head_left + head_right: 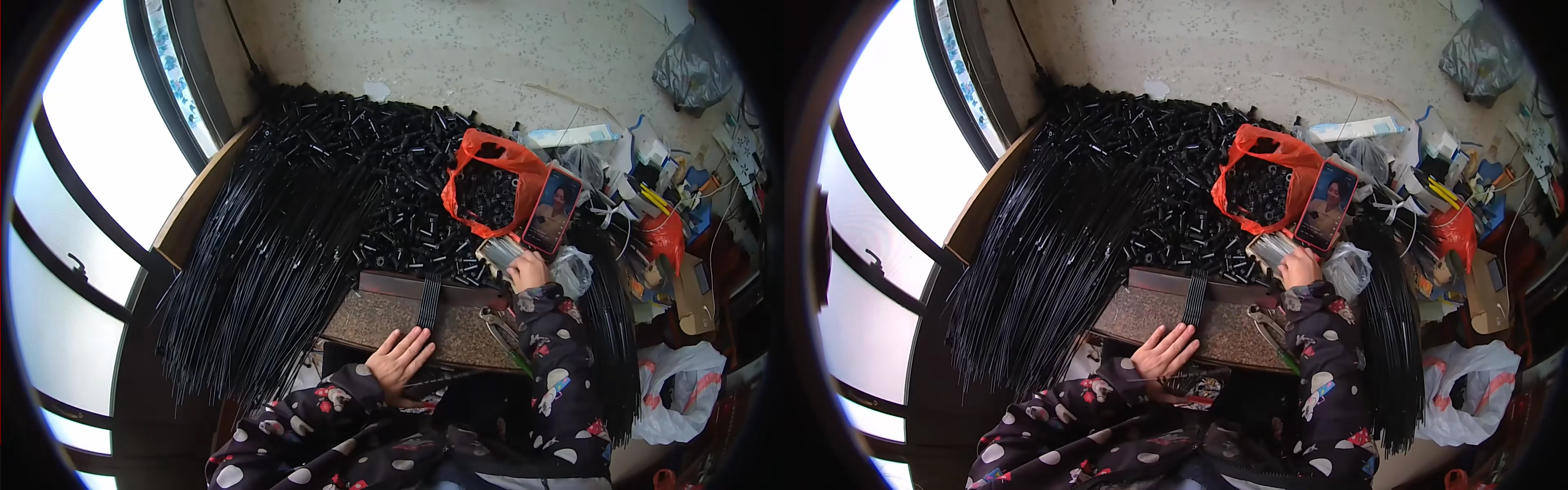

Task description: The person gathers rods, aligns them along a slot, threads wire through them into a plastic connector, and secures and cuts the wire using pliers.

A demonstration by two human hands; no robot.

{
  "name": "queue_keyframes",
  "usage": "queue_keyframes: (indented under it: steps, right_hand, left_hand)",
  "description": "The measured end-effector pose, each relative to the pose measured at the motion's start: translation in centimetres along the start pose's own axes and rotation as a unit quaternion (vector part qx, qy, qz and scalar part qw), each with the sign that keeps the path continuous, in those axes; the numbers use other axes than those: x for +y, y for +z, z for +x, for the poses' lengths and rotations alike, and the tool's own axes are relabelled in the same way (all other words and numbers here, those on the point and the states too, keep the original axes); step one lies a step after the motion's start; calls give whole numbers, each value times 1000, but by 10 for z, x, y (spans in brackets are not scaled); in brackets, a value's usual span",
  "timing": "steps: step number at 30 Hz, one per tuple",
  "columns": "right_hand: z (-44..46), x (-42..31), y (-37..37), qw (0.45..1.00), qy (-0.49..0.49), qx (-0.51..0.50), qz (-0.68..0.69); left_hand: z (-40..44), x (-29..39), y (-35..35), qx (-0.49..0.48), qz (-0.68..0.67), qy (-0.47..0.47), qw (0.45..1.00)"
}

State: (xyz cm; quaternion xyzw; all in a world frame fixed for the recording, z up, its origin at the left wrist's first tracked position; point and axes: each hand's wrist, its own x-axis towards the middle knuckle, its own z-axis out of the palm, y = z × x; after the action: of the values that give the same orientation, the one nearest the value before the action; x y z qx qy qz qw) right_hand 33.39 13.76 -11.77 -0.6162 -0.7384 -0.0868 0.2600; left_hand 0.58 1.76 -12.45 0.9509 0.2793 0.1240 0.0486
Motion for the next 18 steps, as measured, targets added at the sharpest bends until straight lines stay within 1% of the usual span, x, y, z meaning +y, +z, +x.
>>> queue_keyframes:
  steps: [1, 3, 6, 8, 10, 11, 13, 14, 18]
  right_hand:
    - [0, 0, 1, 999, -22, -34, 21]
    - [2, 1, 4, 999, -32, -40, 17]
    - [5, -3, -2, 998, -42, -39, 6]
    - [9, -35, -13, 997, -46, -1, 61]
    - [5, -72, -12, 968, -58, -19, 242]
    - [0, -81, -5, 968, -55, -22, 242]
    - [-9, -91, 9, 976, -89, -100, 169]
    - [-10, -90, 9, 976, -88, -102, 170]
    - [-11, -87, 4, 975, -67, -118, 175]
  left_hand:
    - [2, 1, -6, -17, -22, -9, 1000]
    - [2, 0, -3, -33, -46, -21, 998]
    - [-1, -8, 16, -4, 62, 13, 998]
    - [1, -9, 13, 2, 52, 12, 999]
    - [4, -6, 9, 24, 36, 3, 999]
    - [4, -5, 8, 22, 32, 3, 999]
    - [5, -5, 5, 20, -12, -8, 1000]
    - [6, -5, 3, 19, -34, -14, 999]
    - [6, -6, 2, 4, -37, -18, 999]
